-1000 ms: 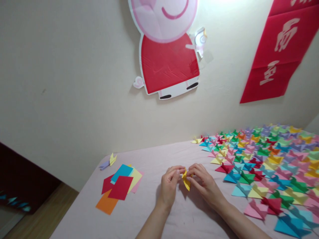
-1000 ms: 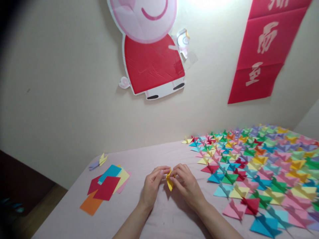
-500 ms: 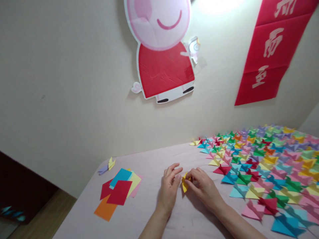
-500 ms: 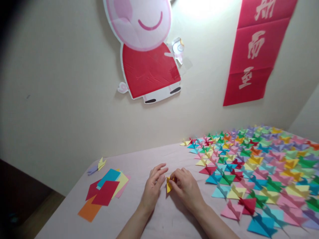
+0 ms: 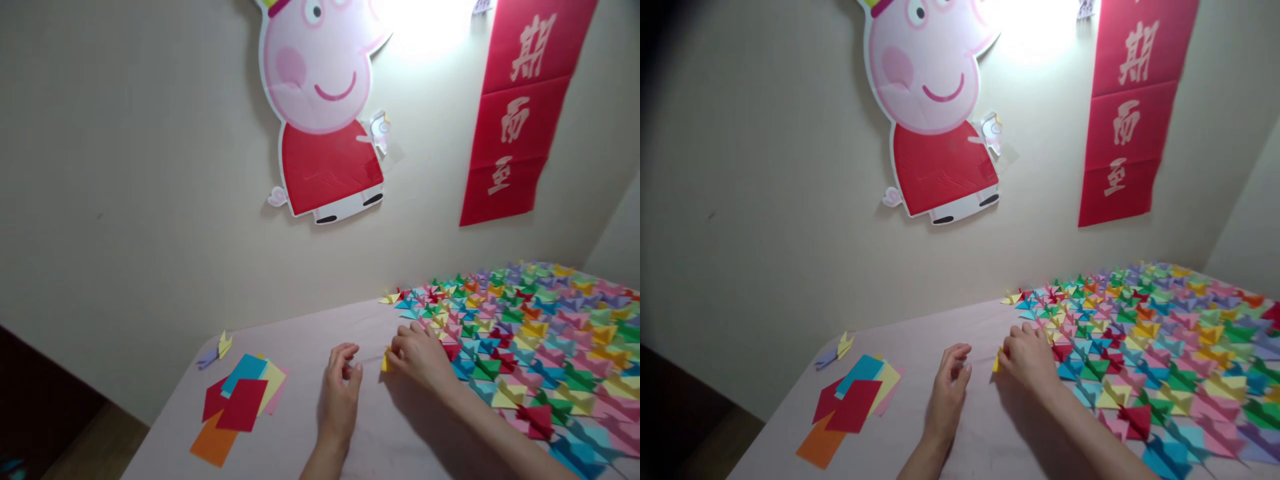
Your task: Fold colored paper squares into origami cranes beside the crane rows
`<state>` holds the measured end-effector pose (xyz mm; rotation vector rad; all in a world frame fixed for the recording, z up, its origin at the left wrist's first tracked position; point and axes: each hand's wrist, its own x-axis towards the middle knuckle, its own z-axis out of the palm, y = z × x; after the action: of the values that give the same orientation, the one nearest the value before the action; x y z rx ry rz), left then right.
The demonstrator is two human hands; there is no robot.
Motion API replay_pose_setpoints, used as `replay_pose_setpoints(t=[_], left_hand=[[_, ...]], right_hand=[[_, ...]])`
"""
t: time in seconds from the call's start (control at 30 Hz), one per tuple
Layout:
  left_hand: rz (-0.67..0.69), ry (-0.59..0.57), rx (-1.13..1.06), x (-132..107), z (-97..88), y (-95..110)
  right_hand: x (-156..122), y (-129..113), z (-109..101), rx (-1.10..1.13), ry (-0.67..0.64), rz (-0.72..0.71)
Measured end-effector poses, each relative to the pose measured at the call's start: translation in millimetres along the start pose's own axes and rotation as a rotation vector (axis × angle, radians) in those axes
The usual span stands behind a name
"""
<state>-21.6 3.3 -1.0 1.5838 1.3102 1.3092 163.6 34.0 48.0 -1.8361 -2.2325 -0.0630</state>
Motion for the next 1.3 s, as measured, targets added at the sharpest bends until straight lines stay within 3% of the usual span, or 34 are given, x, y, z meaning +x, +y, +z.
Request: replay_pose_setpoints(t=[0.17, 0.33, 0.53, 0.7, 0.83, 0.97, 1.07, 1.17, 1.23, 1.3], left_hand=[[-0.019, 0.003, -0.008, 1.0, -0.1, 2.5], [-0.049, 0.034, -0.034, 2.5, 0.8, 2.3], [-0.064, 0.036, -0.058, 2.4, 2.4, 3.9], [-0.067, 0.029, -0.055, 3.1, 2.0, 4.8], [-0.059, 0.031, -0.058, 3.5, 2.4, 3.4], [-0.051, 0.030, -0.062, 3.8, 2.4, 1.8], [-0.051, 0.028, -0.054, 4.0, 1.8, 1.3], [-0.049, 0.027, -0.045, 4.0, 1.5, 1.5], [-0.046, 0.029, -0.037, 3.6, 1.2, 1.3], [-0.042, 0.031, -0.033, 3.2, 0.3, 0.2]], right_hand=[[62.9, 37.7, -13.2, -0.101, 0.066, 0.145], [100.6, 52.1, 6.1, -0.179, 0.078, 0.181], [109.4, 56.1, 30.2, -0.238, 0.076, 0.162], [106.5, 55.4, 34.9, -0.247, 0.104, 0.145], [106.6, 53.6, 23.9, -0.213, 0.132, 0.149], [109.1, 59.2, -8.0, -0.157, 0.218, 0.265], [95.8, 58.7, -38.1, -0.044, 0.351, 0.326], [53.8, 36.9, -51.5, 0.150, 0.469, 0.193], [12.5, 9.9, -42.2, 0.369, 0.365, -0.020], [-29.5, -19.8, -19.7, 0.594, 0.131, -0.190]])
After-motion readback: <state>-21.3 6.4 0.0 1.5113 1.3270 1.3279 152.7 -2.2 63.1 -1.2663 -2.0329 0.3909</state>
